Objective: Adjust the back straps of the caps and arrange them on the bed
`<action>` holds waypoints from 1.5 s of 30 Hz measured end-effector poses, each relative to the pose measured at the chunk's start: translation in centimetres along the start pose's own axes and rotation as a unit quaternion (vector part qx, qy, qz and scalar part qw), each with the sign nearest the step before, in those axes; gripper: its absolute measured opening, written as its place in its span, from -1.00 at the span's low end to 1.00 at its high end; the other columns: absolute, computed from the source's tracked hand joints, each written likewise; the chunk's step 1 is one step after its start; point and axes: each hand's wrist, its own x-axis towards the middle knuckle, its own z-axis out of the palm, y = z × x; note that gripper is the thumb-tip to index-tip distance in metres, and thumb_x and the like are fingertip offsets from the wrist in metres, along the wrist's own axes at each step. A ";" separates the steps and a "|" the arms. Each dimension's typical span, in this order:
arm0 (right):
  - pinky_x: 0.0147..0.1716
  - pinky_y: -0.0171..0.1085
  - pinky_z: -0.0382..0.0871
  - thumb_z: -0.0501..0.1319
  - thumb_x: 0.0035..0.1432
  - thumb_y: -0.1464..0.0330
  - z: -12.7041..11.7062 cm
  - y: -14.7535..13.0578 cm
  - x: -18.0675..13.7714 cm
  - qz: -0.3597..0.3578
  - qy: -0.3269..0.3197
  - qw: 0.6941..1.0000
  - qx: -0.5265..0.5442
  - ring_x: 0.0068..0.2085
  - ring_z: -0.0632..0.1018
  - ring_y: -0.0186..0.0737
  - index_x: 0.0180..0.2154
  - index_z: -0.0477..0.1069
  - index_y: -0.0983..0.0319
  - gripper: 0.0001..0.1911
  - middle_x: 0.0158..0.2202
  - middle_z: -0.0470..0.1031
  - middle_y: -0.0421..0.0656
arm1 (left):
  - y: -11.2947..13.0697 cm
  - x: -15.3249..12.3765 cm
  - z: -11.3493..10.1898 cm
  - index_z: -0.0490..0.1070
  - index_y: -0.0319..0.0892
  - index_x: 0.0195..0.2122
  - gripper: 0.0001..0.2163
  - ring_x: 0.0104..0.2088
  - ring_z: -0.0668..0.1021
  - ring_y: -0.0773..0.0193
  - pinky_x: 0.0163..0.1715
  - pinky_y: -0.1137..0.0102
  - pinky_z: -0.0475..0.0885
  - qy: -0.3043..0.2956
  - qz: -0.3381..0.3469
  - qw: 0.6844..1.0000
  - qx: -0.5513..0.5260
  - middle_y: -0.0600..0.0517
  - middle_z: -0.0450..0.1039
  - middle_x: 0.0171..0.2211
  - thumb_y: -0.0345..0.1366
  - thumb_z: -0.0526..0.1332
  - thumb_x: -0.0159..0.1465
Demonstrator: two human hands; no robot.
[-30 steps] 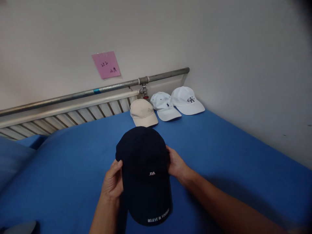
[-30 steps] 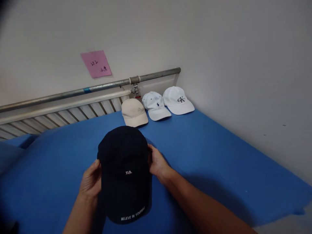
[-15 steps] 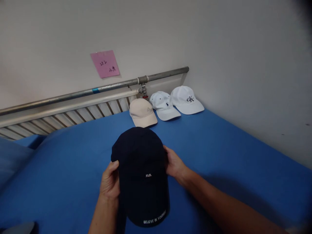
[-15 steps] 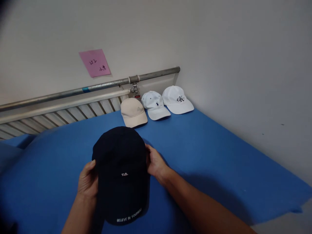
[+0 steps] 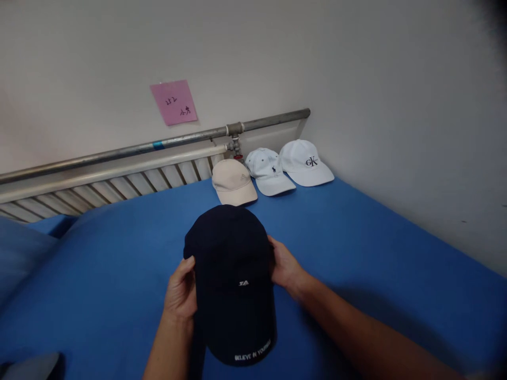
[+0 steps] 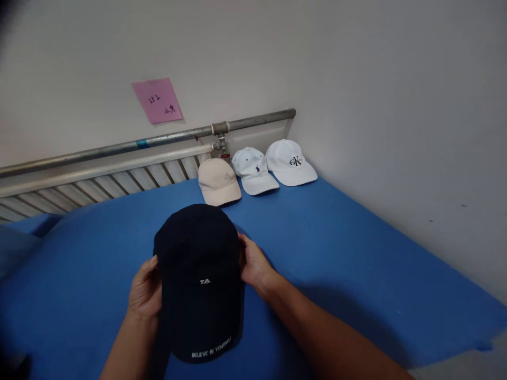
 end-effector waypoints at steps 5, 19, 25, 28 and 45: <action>-0.40 -0.32 0.38 0.18 0.15 0.34 -0.3 -0.3 0.1 -0.005 -0.015 1.000 -0.011 -0.56 0.47 -0.33 -0.50 0.47 0.25 -0.78 -0.60 0.50 -0.21 | -0.1 0.2 0.3 0.60 -0.12 -0.22 -0.82 -0.17 0.63 0.25 0.15 0.37 0.32 0.012 0.009 1.000 0.006 0.06 0.62 -0.20 -0.43 0.25 0.19; -0.30 -0.26 0.43 0.14 0.16 0.39 0.1 -2.6 -0.2 -0.079 0.029 0.996 0.023 -0.46 0.55 -0.25 -0.48 0.47 0.22 -0.78 -0.53 0.56 -0.18 | -1.4 0.9 2.0 0.55 -0.16 -0.13 -0.72 -0.21 0.63 0.25 -0.14 0.45 0.49 0.163 -0.011 0.980 0.115 -0.01 0.62 -0.19 -0.49 0.29 0.11; -0.29 -0.24 0.44 0.12 0.17 0.38 -0.7 -4.2 0.0 -0.116 0.032 0.992 0.040 -0.48 0.54 -0.25 -0.51 0.48 0.21 -0.75 -0.56 0.54 -0.20 | -1.7 1.1 2.2 0.56 -0.18 -0.19 -0.72 -0.39 0.59 0.33 -0.32 0.49 0.47 0.154 -0.051 0.968 0.193 0.00 0.60 -0.34 -0.47 0.37 0.04; -0.30 -0.22 0.44 0.10 0.17 0.39 -1.0 -4.9 0.2 -0.131 0.031 0.990 0.045 -0.46 0.54 -0.22 -0.52 0.48 0.20 -0.73 -0.54 0.56 -0.20 | -1.9 1.1 2.3 0.56 -0.19 -0.20 -0.72 -0.44 0.54 0.38 -0.37 0.52 0.42 0.117 -0.066 0.966 0.220 0.02 0.56 -0.38 -0.47 0.39 0.01; -0.41 -0.29 0.36 0.03 0.30 0.23 0.1 -2.9 0.2 -0.144 -0.016 0.989 0.026 -0.44 0.53 -0.26 -0.44 0.42 0.26 -0.65 -0.48 0.52 -0.10 | 0.7 0.5 0.9 0.54 -0.18 -0.17 -0.68 -0.27 0.61 0.28 -0.21 0.48 0.49 0.182 0.052 0.952 0.241 -0.02 0.61 -0.25 -0.49 0.39 0.01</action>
